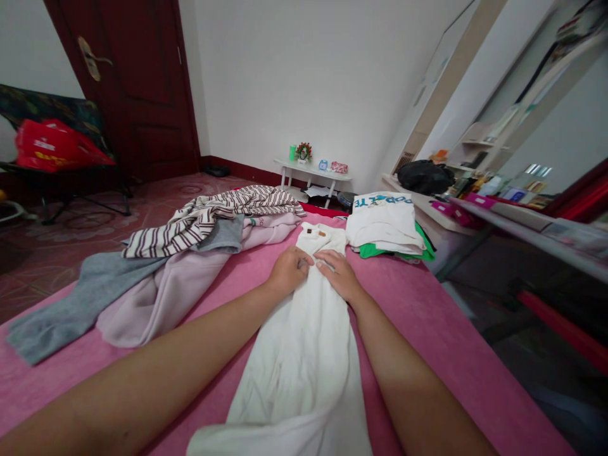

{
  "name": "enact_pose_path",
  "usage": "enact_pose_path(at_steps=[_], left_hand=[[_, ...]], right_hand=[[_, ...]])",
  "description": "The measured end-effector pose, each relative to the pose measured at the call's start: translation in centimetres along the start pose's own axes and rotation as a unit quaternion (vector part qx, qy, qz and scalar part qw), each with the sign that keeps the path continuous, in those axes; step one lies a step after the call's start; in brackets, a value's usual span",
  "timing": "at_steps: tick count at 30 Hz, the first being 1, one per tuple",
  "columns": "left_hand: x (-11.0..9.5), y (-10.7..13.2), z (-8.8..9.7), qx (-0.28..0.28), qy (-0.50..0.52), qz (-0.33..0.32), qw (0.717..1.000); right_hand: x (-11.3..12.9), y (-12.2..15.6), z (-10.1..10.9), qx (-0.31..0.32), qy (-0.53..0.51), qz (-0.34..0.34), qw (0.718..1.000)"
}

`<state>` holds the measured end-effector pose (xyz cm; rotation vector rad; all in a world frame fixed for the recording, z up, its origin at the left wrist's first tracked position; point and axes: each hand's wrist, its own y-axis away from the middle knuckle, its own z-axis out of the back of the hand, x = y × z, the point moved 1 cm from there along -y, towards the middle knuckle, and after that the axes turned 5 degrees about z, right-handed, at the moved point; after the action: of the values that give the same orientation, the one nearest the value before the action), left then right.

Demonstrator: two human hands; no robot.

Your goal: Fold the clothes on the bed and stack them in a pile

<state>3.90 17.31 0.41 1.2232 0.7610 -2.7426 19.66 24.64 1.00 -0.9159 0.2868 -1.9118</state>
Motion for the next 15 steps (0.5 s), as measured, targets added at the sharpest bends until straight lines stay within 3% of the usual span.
enact_pose_path(at_steps=[4, 7, 11, 15], left_hand=[[-1.0, 0.9, 0.5, -0.010, -0.046, -0.058, 0.997], [-1.8, 2.3, 1.1, 0.027, -0.057, -0.095, 0.993], [-2.8, 5.2, 3.2, 0.124, -0.029, -0.123, 0.984], [-4.1, 8.9, 6.7, 0.248, 0.007, -0.153, 0.956]], right_hand=[[-0.7, 0.3, -0.4, 0.003, 0.018, -0.002, 1.000], [-0.7, 0.4, -0.4, -0.002, 0.025, 0.001, 1.000], [-0.6, 0.4, -0.3, -0.001, 0.021, -0.001, 1.000], [-0.1, 0.9, -0.5, 0.018, 0.013, -0.025, 0.999]])
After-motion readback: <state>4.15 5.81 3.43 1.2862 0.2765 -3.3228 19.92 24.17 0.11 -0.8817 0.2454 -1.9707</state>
